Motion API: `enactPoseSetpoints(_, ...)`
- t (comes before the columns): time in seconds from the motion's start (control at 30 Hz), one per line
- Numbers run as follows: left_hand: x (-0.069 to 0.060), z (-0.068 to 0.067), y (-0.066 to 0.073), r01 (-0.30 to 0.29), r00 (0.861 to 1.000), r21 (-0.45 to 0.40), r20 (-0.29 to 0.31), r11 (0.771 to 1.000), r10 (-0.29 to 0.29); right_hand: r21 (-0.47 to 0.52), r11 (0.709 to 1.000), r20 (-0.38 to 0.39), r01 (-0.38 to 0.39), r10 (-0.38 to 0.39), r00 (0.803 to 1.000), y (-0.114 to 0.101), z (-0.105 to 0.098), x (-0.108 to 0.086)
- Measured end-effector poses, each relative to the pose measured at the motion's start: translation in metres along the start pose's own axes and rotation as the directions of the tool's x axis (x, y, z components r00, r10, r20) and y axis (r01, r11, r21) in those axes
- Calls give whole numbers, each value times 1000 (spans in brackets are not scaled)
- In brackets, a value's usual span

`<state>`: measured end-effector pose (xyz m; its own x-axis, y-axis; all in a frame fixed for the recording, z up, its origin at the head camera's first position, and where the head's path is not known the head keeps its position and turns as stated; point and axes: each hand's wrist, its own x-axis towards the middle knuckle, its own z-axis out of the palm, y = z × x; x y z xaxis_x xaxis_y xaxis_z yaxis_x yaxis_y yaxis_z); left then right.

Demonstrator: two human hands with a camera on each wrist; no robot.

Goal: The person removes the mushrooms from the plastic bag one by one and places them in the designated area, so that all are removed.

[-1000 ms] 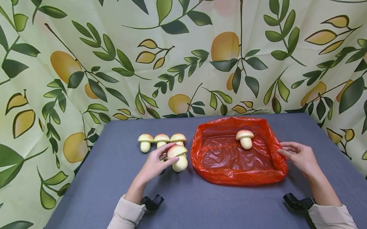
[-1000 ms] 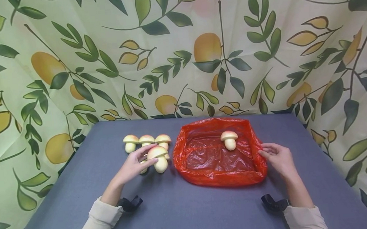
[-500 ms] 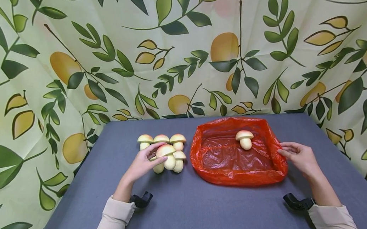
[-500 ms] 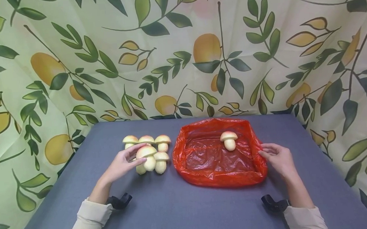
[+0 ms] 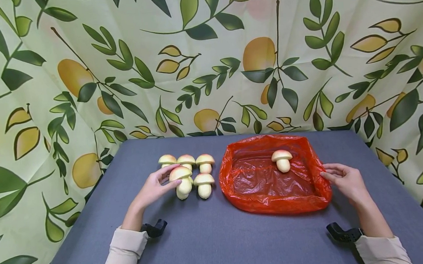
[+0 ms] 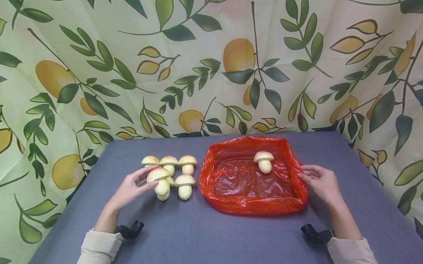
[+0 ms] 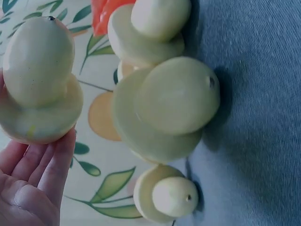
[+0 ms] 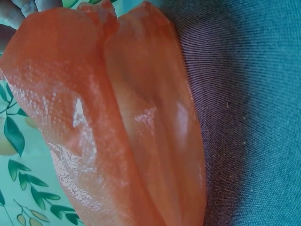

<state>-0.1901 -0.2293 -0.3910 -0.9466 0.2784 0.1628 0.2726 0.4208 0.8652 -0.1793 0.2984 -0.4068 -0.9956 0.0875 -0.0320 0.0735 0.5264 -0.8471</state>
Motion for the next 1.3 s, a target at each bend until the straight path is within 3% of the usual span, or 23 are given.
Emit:
enactPoseSetpoints(0.73,-5,-23,-27,2,1000,-92,-12,996,-3,10,1000,-3,-12,12,1000,1,0,1)
enactPoseSetpoints(1.3,-11,-36,-41,34,999,-81,-26,996,-37,4,1000,5,-25,24,1000,1,1,1)
